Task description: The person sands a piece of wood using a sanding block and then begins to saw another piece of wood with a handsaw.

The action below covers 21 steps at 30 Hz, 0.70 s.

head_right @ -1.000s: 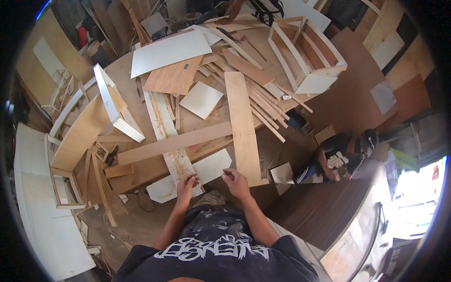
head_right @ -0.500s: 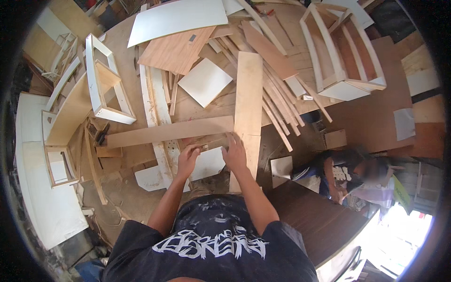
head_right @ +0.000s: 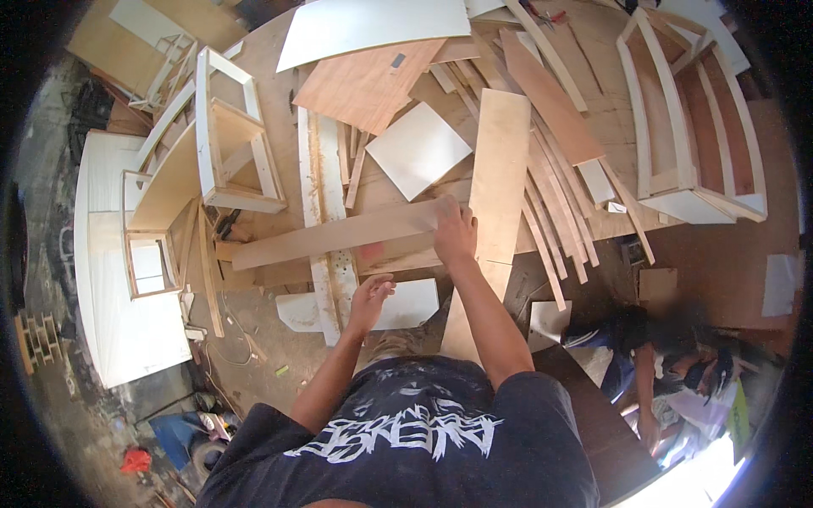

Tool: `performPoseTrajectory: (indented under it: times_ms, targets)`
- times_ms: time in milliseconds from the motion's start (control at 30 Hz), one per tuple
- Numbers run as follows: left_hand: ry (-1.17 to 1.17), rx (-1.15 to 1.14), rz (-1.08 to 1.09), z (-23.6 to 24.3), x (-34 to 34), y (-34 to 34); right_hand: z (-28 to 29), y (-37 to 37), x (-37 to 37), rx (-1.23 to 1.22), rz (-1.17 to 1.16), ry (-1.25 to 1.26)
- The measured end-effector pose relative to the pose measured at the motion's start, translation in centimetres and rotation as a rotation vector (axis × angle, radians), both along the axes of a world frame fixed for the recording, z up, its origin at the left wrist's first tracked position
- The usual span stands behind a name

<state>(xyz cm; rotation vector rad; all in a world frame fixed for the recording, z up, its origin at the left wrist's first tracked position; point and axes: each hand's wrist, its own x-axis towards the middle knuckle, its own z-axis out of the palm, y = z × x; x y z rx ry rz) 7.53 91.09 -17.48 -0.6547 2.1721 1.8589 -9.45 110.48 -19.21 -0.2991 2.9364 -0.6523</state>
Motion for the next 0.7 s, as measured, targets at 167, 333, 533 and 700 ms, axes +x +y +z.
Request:
performPoseTrajectory:
  times_ms: [167, 333, 533, 700]
  targets:
    - [-0.04, 0.021, 0.118, -0.3, 1.2, -0.5, 0.5, -0.9, 2.7, -0.077, -0.064, -0.021]
    - [-0.003, 0.0, 0.227, -0.4, 4.6, -1.8, 2.0, -1.6, 7.5, -0.218, 0.028, -0.078]
    - [-0.032, 0.013, 0.483, 0.2, 12.4, -3.7, 1.3, -4.3, 14.1, -0.346, 0.188, -0.185]
    - [-0.037, 0.05, 0.596, 0.3, 17.9, -8.1, 1.7, -8.3, 17.9, -0.459, 0.358, -0.269]
